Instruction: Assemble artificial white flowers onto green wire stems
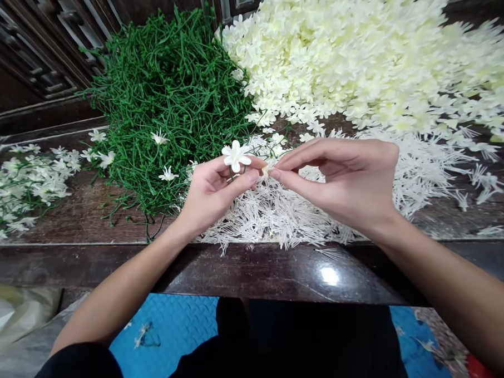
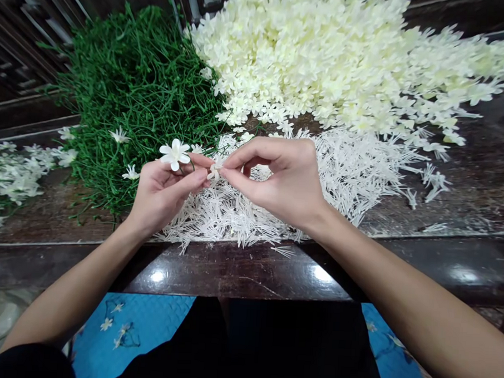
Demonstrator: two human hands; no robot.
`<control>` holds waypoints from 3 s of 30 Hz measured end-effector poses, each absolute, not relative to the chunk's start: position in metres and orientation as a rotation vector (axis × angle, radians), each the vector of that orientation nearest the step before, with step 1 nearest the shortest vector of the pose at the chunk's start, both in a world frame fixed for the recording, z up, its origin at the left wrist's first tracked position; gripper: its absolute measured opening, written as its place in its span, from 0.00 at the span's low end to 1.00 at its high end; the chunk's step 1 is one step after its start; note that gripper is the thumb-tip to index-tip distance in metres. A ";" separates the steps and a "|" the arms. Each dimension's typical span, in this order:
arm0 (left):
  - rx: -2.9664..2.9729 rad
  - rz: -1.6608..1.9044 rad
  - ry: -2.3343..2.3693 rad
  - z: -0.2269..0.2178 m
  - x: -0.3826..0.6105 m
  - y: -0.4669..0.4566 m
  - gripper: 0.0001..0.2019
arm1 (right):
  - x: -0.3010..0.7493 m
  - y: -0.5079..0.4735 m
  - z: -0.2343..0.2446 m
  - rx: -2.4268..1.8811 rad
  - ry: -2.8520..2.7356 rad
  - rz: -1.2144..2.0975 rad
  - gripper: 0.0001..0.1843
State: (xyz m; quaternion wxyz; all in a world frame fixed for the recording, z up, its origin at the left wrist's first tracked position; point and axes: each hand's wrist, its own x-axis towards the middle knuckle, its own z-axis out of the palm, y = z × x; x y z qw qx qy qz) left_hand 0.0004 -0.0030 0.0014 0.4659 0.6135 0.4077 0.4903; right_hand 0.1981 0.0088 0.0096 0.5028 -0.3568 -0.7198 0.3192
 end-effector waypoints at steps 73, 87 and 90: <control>1.659 1.225 1.079 0.001 -0.001 -0.001 0.14 | 0.199 0.015 0.007 -0.791 -1.851 0.986 0.04; 1.853 1.214 1.174 0.006 -0.002 -0.003 0.08 | 0.200 0.016 0.007 -0.786 -1.817 0.976 0.05; 1.908 1.197 1.176 0.005 -0.003 -0.004 0.08 | 0.200 0.017 0.007 -0.762 -1.842 0.968 0.05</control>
